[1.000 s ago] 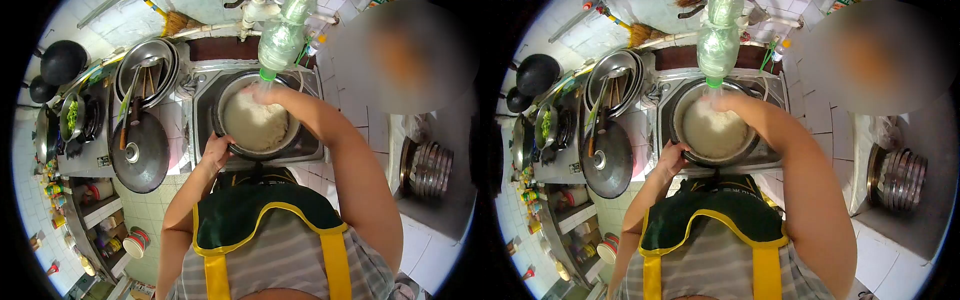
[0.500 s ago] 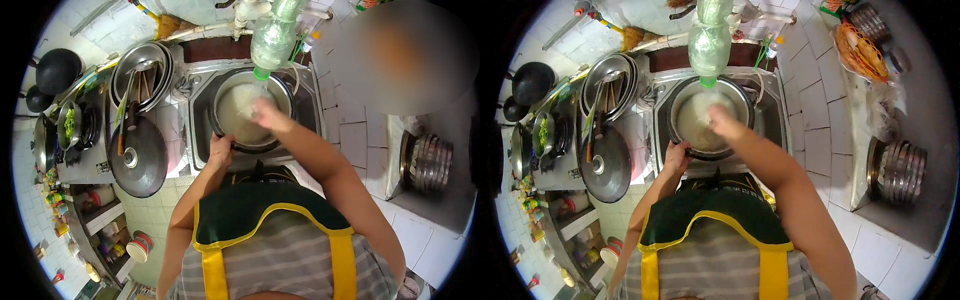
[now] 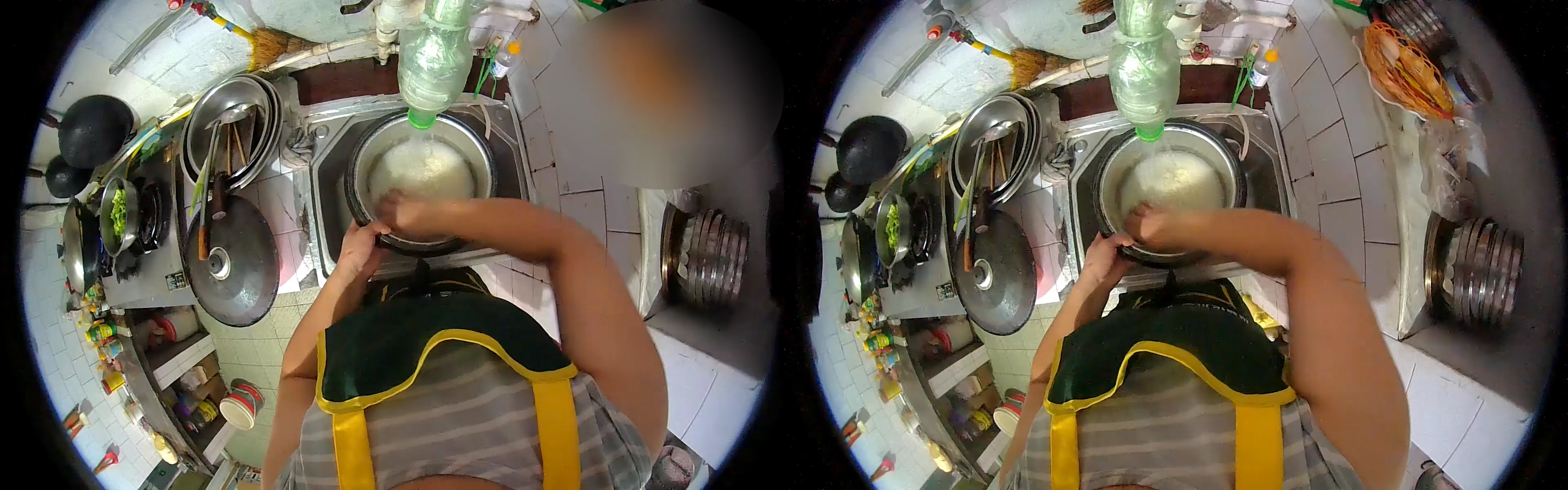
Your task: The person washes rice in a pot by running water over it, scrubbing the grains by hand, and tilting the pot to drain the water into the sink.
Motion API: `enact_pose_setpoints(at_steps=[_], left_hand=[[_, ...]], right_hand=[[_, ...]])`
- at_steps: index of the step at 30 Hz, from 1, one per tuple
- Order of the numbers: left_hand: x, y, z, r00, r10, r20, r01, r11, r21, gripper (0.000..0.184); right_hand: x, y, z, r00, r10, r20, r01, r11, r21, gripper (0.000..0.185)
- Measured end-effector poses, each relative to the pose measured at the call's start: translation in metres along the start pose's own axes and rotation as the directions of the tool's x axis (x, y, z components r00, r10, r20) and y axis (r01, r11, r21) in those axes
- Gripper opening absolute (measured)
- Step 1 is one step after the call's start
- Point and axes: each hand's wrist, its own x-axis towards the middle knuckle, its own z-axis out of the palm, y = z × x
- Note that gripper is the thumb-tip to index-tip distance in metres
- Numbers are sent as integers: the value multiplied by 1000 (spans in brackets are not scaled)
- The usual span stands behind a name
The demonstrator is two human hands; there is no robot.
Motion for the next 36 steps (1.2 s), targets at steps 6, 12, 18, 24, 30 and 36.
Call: enact_pose_setpoints(at_steps=[6,12,18,24,30,36], left_hand=[[-5,4,-3,1000,0,13,0,1000,-14,36],[-3,4,-6,1000,11,-1,-11,1000,-21,35],[7,-5,2,988,106,-111,-107,994,-7,32],[6,-12,-5,993,105,-47,-107,994,-39,33],[7,-15,-4,996,90,-12,-90,996,31,35],[9,-9,-7,1000,21,14,-20,999,-38,32]], right_hand=[[-22,41,-67,951,-154,269,238,920,-313,37],[-11,71,-67,822,527,218,-556,825,104,35],[-22,31,32,319,939,128,-943,328,-61,81],[-6,64,3,187,960,207,-678,-27,734,59],[34,97,-22,289,952,104,-823,191,535,41],[29,8,-30,935,268,233,-224,954,-199,34]])
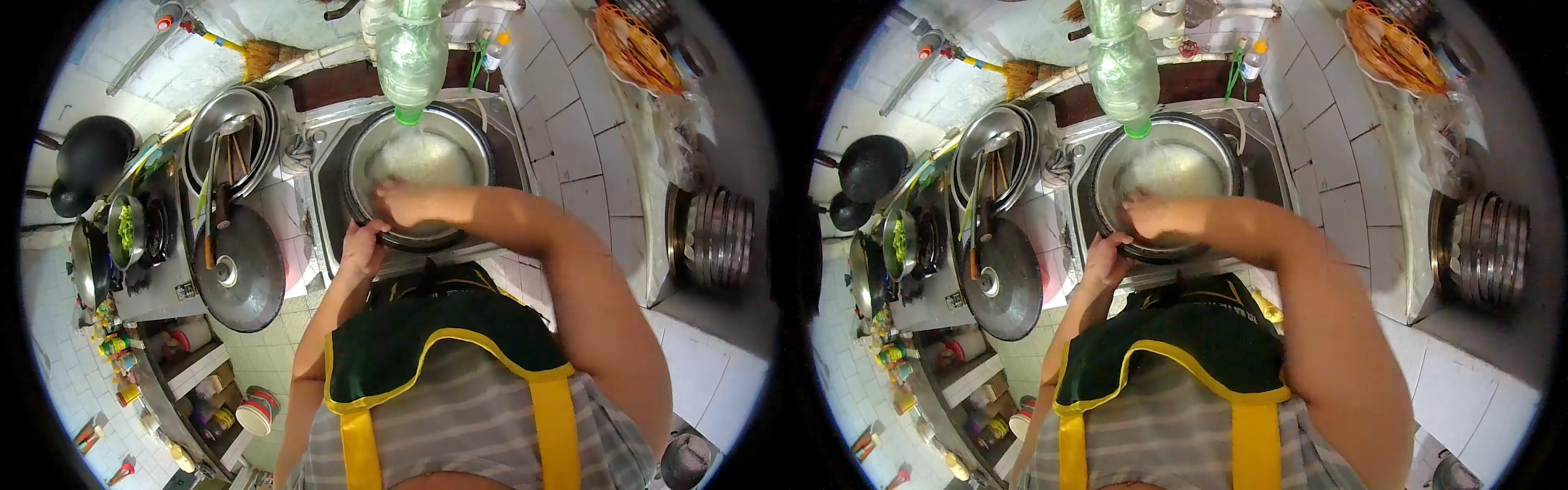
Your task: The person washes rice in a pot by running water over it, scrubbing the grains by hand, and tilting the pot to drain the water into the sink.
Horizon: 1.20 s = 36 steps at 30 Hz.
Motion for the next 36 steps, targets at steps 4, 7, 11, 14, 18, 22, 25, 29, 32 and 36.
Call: enact_pose_setpoints(at_steps=[4,7,11,14,18,22,25,29,32,36], left_hand=[[-5,1,-3,1000,19,-17,-19,1000,3,31],[-11,1,6,993,54,-102,-57,998,-21,32],[-18,3,23,990,45,-136,-51,998,-36,34],[-14,5,2,999,39,-22,-38,999,32,34],[-17,9,12,996,65,-64,-65,998,0,32],[-17,6,7,995,93,-30,-92,996,16,31],[-19,10,10,996,55,-64,-54,998,18,30],[-19,5,22,991,84,-102,-86,996,-16,32],[-22,10,16,995,95,-39,-96,995,-15,34],[-11,2,14,994,63,-92,-62,998,13,34]], right_hand=[[-64,38,11,952,-174,-254,158,984,-81,30],[-62,35,28,999,-23,-50,26,997,66,29],[-35,5,-12,957,-103,270,126,990,-69,55],[-48,16,-29,978,181,107,-181,983,-6,46],[-30,10,14,980,41,194,-57,996,76,38],[-42,22,4,985,154,-77,-148,986,70,32],[-59,2,-19,967,252,42,-251,968,-27,31],[-36,7,-5,991,63,118,-49,992,-114,38],[-55,22,8,947,320,-36,-318,947,58,39],[-47,-4,-30,993,-39,113,30,997,77,31]])
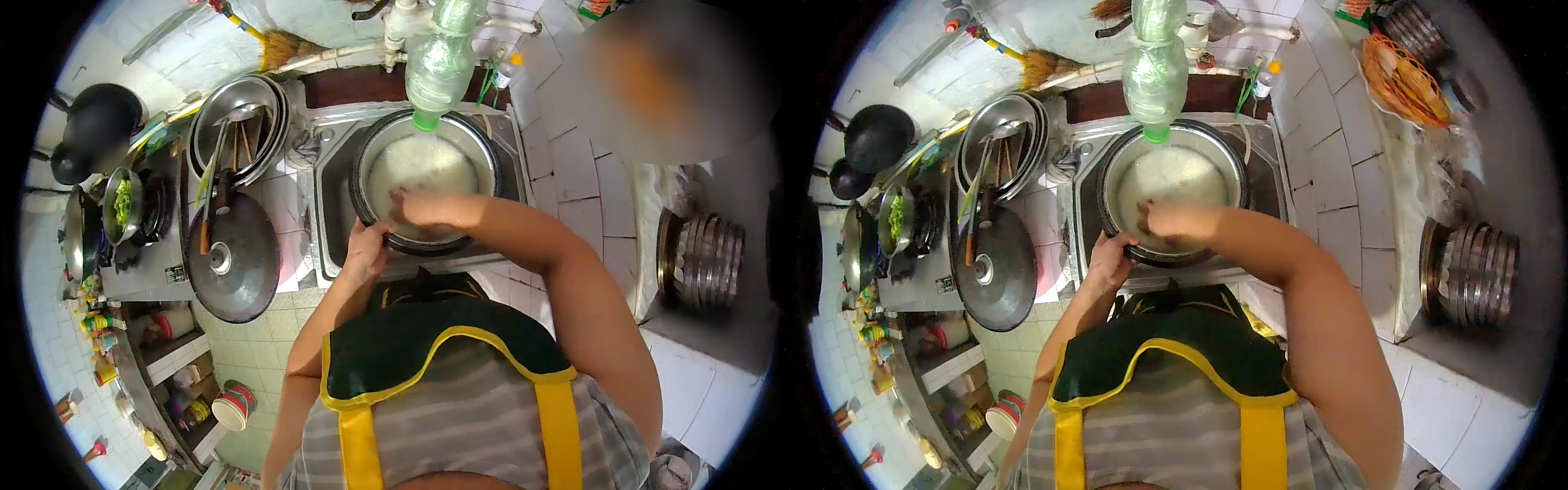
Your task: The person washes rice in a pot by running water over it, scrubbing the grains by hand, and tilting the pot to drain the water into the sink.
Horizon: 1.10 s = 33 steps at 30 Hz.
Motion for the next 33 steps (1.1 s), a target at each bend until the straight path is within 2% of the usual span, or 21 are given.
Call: enact_pose_setpoints(at_steps=[3,4,7,8,10,13,14,17,18,20,22,25,27,28,29,30,31,32,33], left_hand=[[-9,8,7,1000,16,6,-15,996,-86,32],[-9,11,6,1000,11,5,-11,997,-81,29],[2,4,1,999,5,32,-5,1000,-5,26],[5,0,0,999,1,45,-2,999,32,26],[-12,13,11,1000,1,17,0,1000,-16,29],[-6,13,4,1000,16,5,-16,999,-37,29],[0,10,-1,1000,22,9,-21,999,-35,28],[4,9,-2,999,-31,36,30,999,28,31],[6,6,-4,999,-14,49,14,1000,-2,32],[7,0,-10,998,18,67,-14,998,-64,35],[5,0,-9,998,-5,65,9,998,-65,37],[-1,7,2,998,-42,48,43,999,-32,38],[-5,12,7,998,-61,26,61,998,-33,38],[-6,13,8,998,-68,14,68,996,-50,38],[-7,13,8,997,-77,1,77,995,-67,38],[-5,13,4,997,-75,14,76,996,-45,37],[-1,12,-2,997,-72,27,72,997,-24,35],[2,12,-8,997,-67,40,67,998,-5,33],[6,10,-13,997,-57,58,58,998,-18,34]], right_hand=[[4,39,15,953,218,-212,-212,976,52,28],[-9,34,14,957,232,-172,-235,972,0,27],[38,42,86,992,-86,90,96,989,-116,25],[36,42,78,999,-41,-9,40,995,-88,24],[28,41,40,977,56,-205,-61,998,-16,23],[0,27,25,915,311,-258,-321,947,2,23],[-4,27,22,994,97,41,-93,991,-93,24],[16,31,30,988,111,109,-111,994,-3,25],[11,30,-2,944,315,103,-322,945,55,23],[14,58,-5,844,527,-105,-522,850,71,21],[15,74,-18,633,743,-217,-666,665,338,25],[65,89,4,753,636,-170,-580,763,286,29],[82,46,-4,727,686,-14,-523,567,636,30],[84,28,8,807,569,-158,-468,779,417,30],[85,14,20,877,408,-255,-380,912,153,29],[71,7,16,949,204,-239,-194,979,65,29],[47,5,4,979,-10,-205,6,1000,-20,29],[27,7,-1,963,-224,-153,211,973,-97,30],[16,19,6,963,-135,-233,140,990,5,31]])
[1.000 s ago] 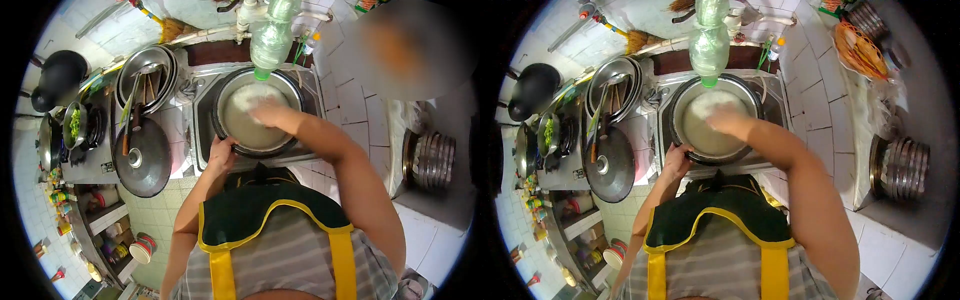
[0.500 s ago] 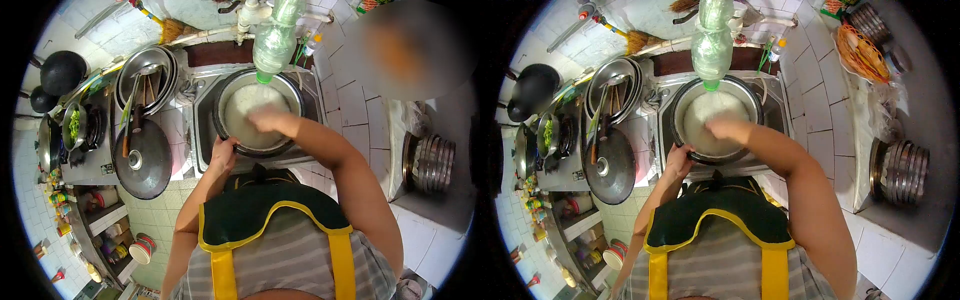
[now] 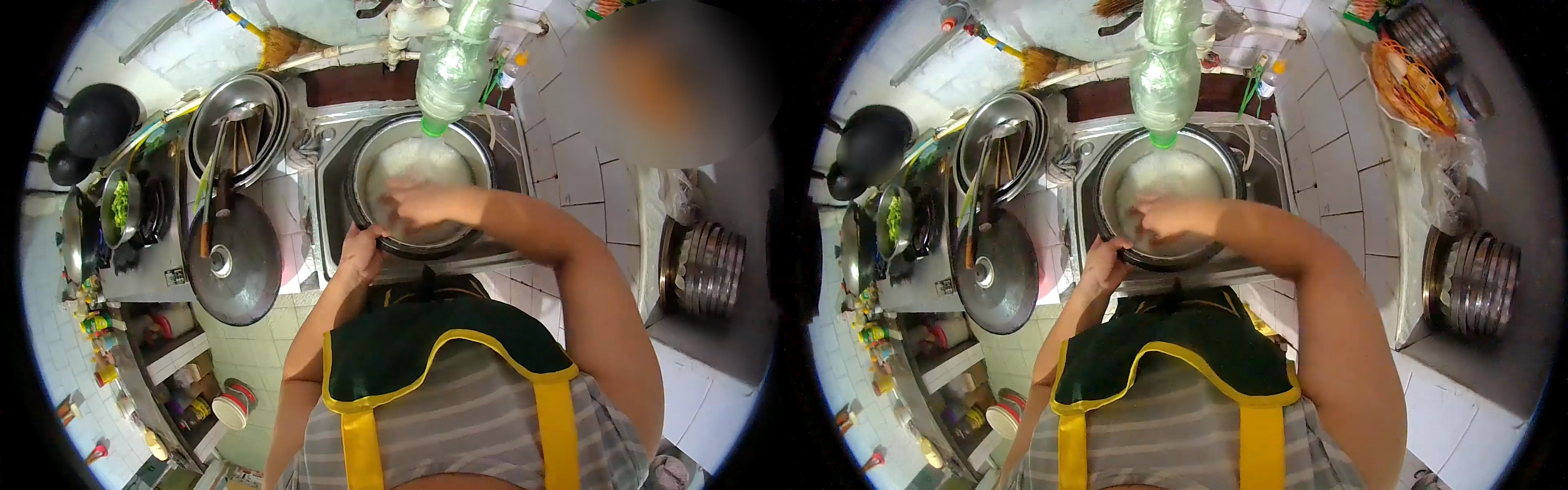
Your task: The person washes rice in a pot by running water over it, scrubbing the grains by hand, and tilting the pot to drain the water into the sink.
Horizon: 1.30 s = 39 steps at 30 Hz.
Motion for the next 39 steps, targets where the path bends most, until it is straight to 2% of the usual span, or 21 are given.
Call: enact_pose_setpoints(at_steps=[2,3,5,7,9,10,12,14,15,18,20,21,23,25,26,29,32,33,36,38,39], left_hand=[[4,-4,-7,999,27,31,-26,999,-37,34],[3,-3,-7,999,33,20,-32,999,-31,32],[-2,1,-7,999,42,-4,-42,999,-3,28],[-1,-1,-5,998,28,-58,-26,999,40,33],[-1,-3,-1,996,9,-85,-4,998,61,37],[-2,-2,-1,996,-1,-88,6,998,62,38],[-2,-2,-3,997,-17,-81,21,998,55,38],[-2,0,-11,998,-33,-60,36,998,42,38],[-5,2,-7,996,-25,-84,28,999,33,38],[-16,7,12,992,-7,-123,7,1000,0,35],[-20,11,16,993,-4,-119,1,1000,-27,33],[-15,8,10,995,22,-96,-25,999,-34,33],[-2,0,-8,996,71,-51,-74,996,-49,32],[-1,0,-1,994,62,-90,-66,997,-48,33],[-2,-1,2,993,51,-111,-57,997,-46,33],[-4,0,-5,995,52,-87,-51,999,16,33],[-13,14,7,997,53,-63,-60,992,-115,28],[-9,11,9,996,69,-64,-75,992,-100,29],[-4,0,5,994,75,-77,-79,996,-51,34],[-4,2,-1,994,58,-97,-61,998,-30,35],[-5,2,-1,993,60,-98,-65,997,-49,35]], right_hand=[[-19,28,7,975,182,-130,-158,971,178,35],[-24,33,1,949,290,124,-306,942,136,35],[-27,34,-14,683,469,559,-537,842,-51,36],[-26,13,21,924,260,282,-309,940,145,35],[-17,3,18,974,-51,218,65,996,-55,35],[-10,7,15,986,115,117,-126,988,86,33],[-1,21,11,886,463,-7,-422,814,399,31],[-10,24,23,816,557,155,-575,751,325,31],[-11,15,21,893,391,224,-432,883,182,30],[-8,-8,-10,965,156,209,-191,969,158,28],[16,22,29,877,429,217,-480,808,342,30],[4,24,32,924,378,-56,-376,925,47,34],[-2,-6,-1,829,518,211,-553,814,176,37],[1,-6,-4,793,540,281,-603,760,243,39],[9,7,23,825,521,219,-565,778,275,39],[14,8,9,885,464,39,-452,836,313,39],[3,7,2,836,450,315,-483,875,32,36],[10,1,21,793,532,295,-562,827,19,33],[23,-7,12,852,523,18,-521,845,117,32],[20,45,69,924,381,31,-381,908,177,34],[10,28,40,907,403,120,-411,910,48,34]])
